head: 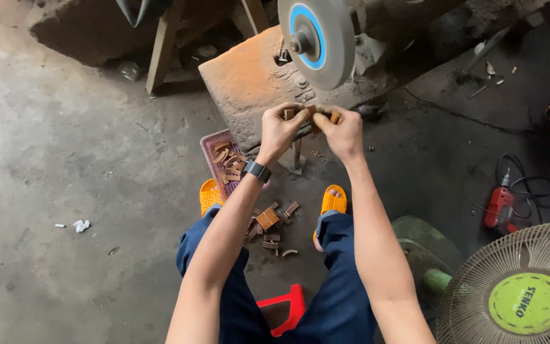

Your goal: The person sits on a low stool and uses a bench grinder to smooth small rectangular wooden pieces. They hold the pieces with both hands, pressing them against the spinning grinding wheel, then periodically inspect the edges before continuing to grind.

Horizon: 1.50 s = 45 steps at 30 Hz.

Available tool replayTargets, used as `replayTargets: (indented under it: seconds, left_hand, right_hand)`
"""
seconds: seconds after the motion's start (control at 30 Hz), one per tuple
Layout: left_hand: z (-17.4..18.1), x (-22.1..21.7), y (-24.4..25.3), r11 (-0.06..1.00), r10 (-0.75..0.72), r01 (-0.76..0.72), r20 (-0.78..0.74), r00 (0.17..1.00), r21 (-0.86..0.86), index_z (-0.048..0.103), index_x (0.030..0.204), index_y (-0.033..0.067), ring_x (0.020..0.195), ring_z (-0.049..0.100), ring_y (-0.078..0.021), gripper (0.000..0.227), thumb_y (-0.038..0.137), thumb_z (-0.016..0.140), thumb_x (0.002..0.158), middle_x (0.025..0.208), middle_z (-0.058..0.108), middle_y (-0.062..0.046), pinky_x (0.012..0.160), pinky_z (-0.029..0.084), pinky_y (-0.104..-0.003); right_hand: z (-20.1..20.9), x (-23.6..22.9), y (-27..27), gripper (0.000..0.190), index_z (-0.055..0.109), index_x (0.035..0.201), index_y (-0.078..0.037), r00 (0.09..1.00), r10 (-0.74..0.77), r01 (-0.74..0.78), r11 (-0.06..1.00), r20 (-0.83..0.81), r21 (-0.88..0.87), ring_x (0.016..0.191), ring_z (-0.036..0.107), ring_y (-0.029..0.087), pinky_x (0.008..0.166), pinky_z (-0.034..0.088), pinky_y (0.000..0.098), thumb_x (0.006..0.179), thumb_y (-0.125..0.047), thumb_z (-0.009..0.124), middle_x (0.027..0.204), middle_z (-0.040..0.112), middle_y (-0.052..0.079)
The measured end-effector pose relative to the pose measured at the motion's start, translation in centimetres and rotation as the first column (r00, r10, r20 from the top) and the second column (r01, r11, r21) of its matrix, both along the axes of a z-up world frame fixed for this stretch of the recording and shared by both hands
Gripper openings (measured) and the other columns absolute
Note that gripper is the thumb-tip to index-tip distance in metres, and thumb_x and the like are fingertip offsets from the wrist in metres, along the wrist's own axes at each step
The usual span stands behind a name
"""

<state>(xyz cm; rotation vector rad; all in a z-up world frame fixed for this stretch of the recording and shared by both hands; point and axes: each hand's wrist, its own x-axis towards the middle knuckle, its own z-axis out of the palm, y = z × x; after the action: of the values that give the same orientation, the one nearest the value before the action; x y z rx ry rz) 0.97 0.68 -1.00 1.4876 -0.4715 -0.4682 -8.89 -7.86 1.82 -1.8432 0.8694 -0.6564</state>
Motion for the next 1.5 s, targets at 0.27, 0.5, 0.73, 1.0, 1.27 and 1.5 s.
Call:
replayTargets:
  seconds: [0.27, 0.5, 0.73, 1.0, 1.27, 1.5]
  left_hand:
    - [0.6, -2.0, -2.4, 0.962, 0.071, -0.189, -0.488, 0.87, -0.196, 0.062, 0.078, 0.0035, 0.044, 0.047, -0.0052, 0.012, 0.008, 0.071, 0.073, 0.058, 0.056, -0.005, 0.034, 0.038, -0.016]
    - [0.5, -2.1, -4.5, 0.94, 0.035, -0.195, -0.489, 0.872, -0.28, 0.06, 0.074, 0.0056, 0.039, 0.044, -0.0047, 0.011, 0.01, 0.071, 0.075, 0.06, 0.063, -0.012, 0.033, 0.031, -0.015]
    - [-1.4, 0.7, -2.6, 0.944, 0.195, -0.264, -0.31, 0.931, -0.199, 0.062, 0.068, 0.0071, 0.039, 0.045, -0.0043, 0.009, 0.005, 0.069, 0.073, 0.051, 0.056, -0.006, 0.035, 0.036, -0.016]
    - [1.0, 0.4, 0.3, 0.988, 0.157, -0.139, 0.418, 0.895, -0.072, 0.064, 0.091, 0.0045, 0.044, 0.04, -0.0094, 0.015, 0.002, 0.067, 0.076, 0.049, 0.037, -0.003, 0.041, 0.035, -0.021]
    - [-0.8, -0.4, -2.7, 0.99, 0.011, -0.013, -0.012, 1.0, -0.138, 0.063, 0.086, 0.0004, 0.045, 0.049, -0.0065, 0.016, 0.011, 0.072, 0.077, 0.054, 0.058, -0.009, 0.038, 0.038, -0.023]
    - [-2.0, 0.2, -2.8, 0.978, -0.009, -0.032, -0.197, 0.98, -0.205, 0.061, 0.081, 0.0003, 0.04, 0.052, -0.0071, 0.015, 0.01, 0.071, 0.077, 0.059, 0.063, -0.013, 0.034, 0.039, -0.021]
  right_hand:
    - [-1.1, -0.4, -1.6, 0.026, 0.056, 0.062, -0.004, 0.977, -0.164, 0.147, 0.981, 0.136, 0.128, 0.039, 0.049, 0.008, 0.036, 0.039, 0.0214, 0.078, -0.015, 0.073, 0.048, 0.051, 0.006]
    - [-4.7, 1.9, -4.0, 0.017, 0.061, 0.06, -0.008, 0.859, -0.426, 0.381, 0.902, 0.283, 0.203, 0.047, 0.048, 0.006, 0.039, 0.038, 0.0218, 0.073, -0.013, 0.07, 0.049, 0.053, 0.004]
    - [-3.7, 4.8, -0.9, 0.022, 0.059, 0.055, -0.006, 0.872, -0.39, 0.286, 0.897, 0.297, 0.337, 0.042, 0.051, 0.009, 0.039, 0.039, 0.0224, 0.073, -0.015, 0.068, 0.048, 0.058, 0.006]
    - [-5.9, 3.8, -0.9, 0.022, 0.059, 0.056, -0.008, 0.924, -0.333, 0.25, 0.897, 0.186, 0.364, 0.042, 0.047, 0.006, 0.04, 0.039, 0.0242, 0.073, -0.018, 0.072, 0.049, 0.054, 0.002]
    - [1.4, 2.0, -0.8, 0.014, 0.059, 0.059, -0.005, 0.909, -0.304, 0.218, 0.93, 0.285, 0.296, 0.048, 0.044, 0.006, 0.042, 0.038, 0.0223, 0.072, -0.005, 0.063, 0.051, 0.046, 0.002]
    - [1.6, 2.6, -0.5, 0.016, 0.055, 0.056, -0.006, 0.902, -0.288, 0.2, 0.939, 0.32, 0.281, 0.049, 0.039, 0.006, 0.042, 0.033, 0.0207, 0.069, -0.001, 0.061, 0.056, 0.043, -0.004]
